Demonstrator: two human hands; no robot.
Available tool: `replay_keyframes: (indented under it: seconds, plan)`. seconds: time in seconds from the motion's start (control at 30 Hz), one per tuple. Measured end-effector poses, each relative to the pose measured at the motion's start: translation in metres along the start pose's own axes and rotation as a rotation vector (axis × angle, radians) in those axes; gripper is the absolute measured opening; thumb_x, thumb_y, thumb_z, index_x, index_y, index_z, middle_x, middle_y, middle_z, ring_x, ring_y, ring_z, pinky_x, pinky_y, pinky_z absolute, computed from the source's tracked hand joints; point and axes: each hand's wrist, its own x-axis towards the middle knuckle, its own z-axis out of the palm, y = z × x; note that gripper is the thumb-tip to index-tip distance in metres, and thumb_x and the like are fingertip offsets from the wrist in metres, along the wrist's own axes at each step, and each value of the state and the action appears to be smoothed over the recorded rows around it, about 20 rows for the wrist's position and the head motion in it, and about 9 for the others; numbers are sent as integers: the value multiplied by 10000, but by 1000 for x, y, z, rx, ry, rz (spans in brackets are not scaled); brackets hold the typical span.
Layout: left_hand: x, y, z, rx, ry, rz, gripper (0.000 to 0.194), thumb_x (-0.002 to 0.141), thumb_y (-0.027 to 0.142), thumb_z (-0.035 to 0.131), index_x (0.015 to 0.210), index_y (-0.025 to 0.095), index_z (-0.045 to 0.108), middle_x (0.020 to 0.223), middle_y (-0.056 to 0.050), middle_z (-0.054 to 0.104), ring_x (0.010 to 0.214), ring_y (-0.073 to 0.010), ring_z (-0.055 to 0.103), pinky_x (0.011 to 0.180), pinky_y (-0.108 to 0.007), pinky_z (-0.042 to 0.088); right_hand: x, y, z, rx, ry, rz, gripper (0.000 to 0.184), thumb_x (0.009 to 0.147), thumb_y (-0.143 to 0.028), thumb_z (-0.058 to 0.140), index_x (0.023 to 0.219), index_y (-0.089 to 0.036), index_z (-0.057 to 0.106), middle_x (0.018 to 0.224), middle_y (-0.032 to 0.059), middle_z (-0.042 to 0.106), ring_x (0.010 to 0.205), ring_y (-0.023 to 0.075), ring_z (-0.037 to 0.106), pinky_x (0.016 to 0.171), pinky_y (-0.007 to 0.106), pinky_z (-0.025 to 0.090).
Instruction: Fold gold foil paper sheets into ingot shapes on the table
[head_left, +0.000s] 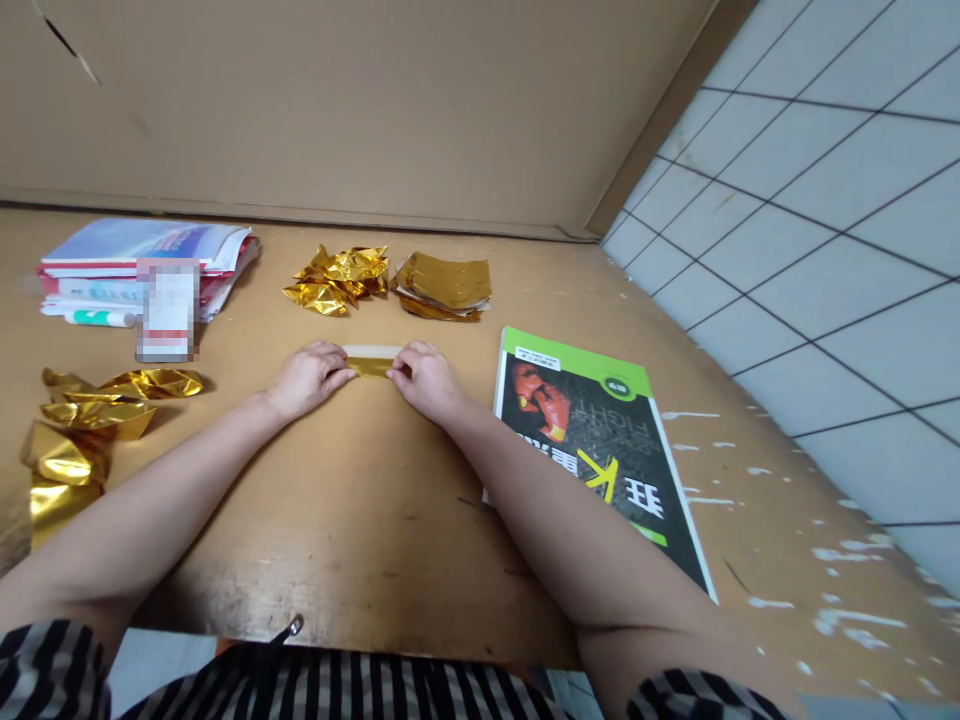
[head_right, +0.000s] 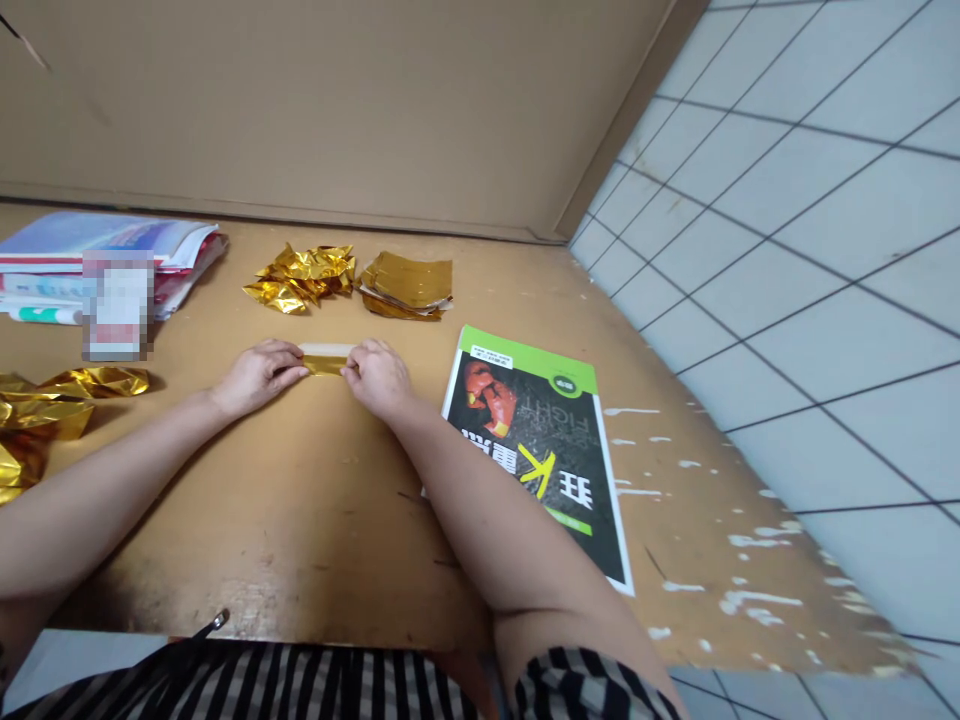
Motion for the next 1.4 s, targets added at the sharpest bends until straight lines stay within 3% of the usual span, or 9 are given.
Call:
replay_keyframes:
  seconds: [0.2,0.4,0.63,0.87,1.03,1.2,1.4]
  plan:
    - [21,1,3,-17,9,-161,240,721,299,780,628,196,585,740,-23,630,743,-194,598,704,-324,503,4,10,-1,88,0,77,80,814,-210,640,734,-216,638,866,41,603,896,206,579,833,352,467]
    - [19,0,4,-182,38,-237,179,712,191,746,651,197,578,741,2,607,764,-176,578,741,-316,485,4,17,-11,97,-30,155,71,783,-168,650,729,-213,638,860,28,625,844,190,594,805,340,465]
    - [16,-1,4,-170,46,-205,117,756,181,666,678,201,582,777,-13,619,811,-193,586,815,-352,489,5,17,-15,77,-26,212,102,772,-115,617,725,-207,625,882,37,661,872,202,602,840,355,444]
    - [14,1,9,-22,50,-171,57,783,164,616,739,198,614,823,-35,632,848,-218,586,816,-372,498,4,19,-13,54,13,212,146,790,-99,549,739,-210,629,861,35,658,847,193,580,821,339,422]
    - [11,9,11,128,78,-59,141,842,134,531,806,185,658,876,-75,643,861,-231,582,809,-380,516,2,15,-14,-32,2,184,187,809,-89,505,803,-200,655,928,69,661,905,218,563,852,364,398]
    - [10,18,9,251,-14,90,255,890,97,447,893,176,689,920,-99,655,853,-217,590,783,-337,534,-5,-1,-15,-206,-59,57,260,815,-56,470,927,-155,683,1005,131,651,1006,264,529,885,391,378]
    - [8,23,6,331,-118,161,283,921,109,418,1007,160,683,982,-113,670,894,-225,613,835,-352,545,-10,-12,-12,-263,-134,-120,335,868,-48,402,1039,-130,678,1026,141,632,1002,247,514,879,357,401]
